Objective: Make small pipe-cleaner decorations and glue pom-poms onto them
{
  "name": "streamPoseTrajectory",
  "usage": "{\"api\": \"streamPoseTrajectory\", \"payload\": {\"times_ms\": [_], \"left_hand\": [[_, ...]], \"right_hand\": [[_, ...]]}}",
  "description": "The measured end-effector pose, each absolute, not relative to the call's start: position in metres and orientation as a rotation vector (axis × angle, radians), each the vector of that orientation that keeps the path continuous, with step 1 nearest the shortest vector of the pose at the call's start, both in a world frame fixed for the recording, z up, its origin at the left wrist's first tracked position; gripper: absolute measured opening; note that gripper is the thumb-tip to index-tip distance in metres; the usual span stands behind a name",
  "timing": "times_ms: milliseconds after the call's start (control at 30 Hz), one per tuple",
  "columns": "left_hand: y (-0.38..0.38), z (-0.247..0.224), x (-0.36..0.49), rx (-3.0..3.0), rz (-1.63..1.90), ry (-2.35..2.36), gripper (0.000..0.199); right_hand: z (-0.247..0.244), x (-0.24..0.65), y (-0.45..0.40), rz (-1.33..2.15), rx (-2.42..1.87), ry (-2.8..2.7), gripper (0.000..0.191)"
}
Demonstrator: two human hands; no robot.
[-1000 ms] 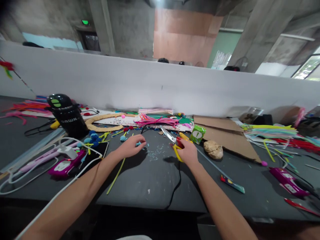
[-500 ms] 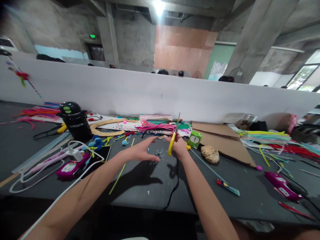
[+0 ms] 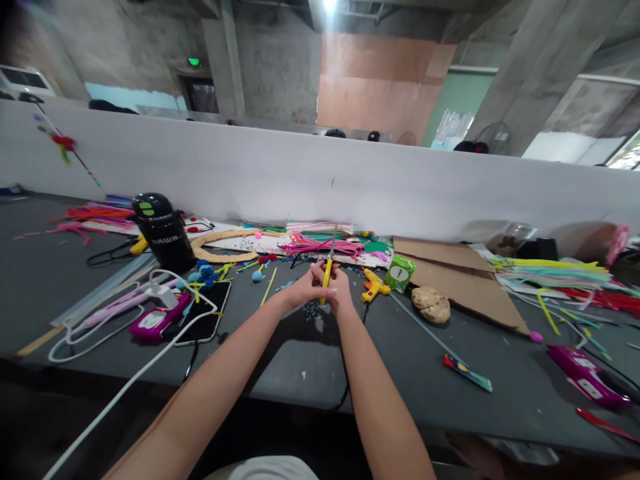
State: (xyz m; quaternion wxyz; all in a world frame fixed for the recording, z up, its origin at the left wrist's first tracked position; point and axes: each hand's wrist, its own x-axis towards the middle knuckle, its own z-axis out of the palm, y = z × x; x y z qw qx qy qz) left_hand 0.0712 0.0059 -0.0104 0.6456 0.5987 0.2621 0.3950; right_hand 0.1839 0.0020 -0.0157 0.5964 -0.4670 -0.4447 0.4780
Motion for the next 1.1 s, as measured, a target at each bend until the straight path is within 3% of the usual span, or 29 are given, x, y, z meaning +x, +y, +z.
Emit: {"api": "streamPoseTrajectory", "payload": {"times_ms": [100,333,500,733,900,1000,1100], "left_hand": [[0.006,-0.016,0.071,1.336,0.966,0.608,0.103],[-0.002,-0.008,0.058,1.178,0.925,0.547,0.083],[-0.008,0.001,0.055,1.111,0.849,0.486,0.063],[-0.010,0.005,0.059,1.039,0.920,0.488,0.058],[-0.007,0.009,0.059,1.022,0.986,0.471,0.051],[-0.003,0.014,0.053,1.004,1.064,0.502,0.054],[0.004,0.015,0.043,0.985,1.266,0.615,0.052]], "right_hand": [[-0.015,0.181,-0.002,1.102,-1.067,-1.046,0.051],[-0.011,0.186,-0.010,1.150,-0.987,-1.209,0.038],[-0.006,0.192,-0.019,0.690,-1.247,-1.500,0.035],[0.001,0.193,-0.027,-0.047,-1.543,-1.701,0.037],[0.011,0.193,-0.031,-0.217,-1.420,-1.534,0.035],[0.019,0.201,-0.033,-0.301,-1.392,-1.283,0.045],[0.020,0.217,-0.033,-0.083,-1.593,-1.283,0.047]]}}
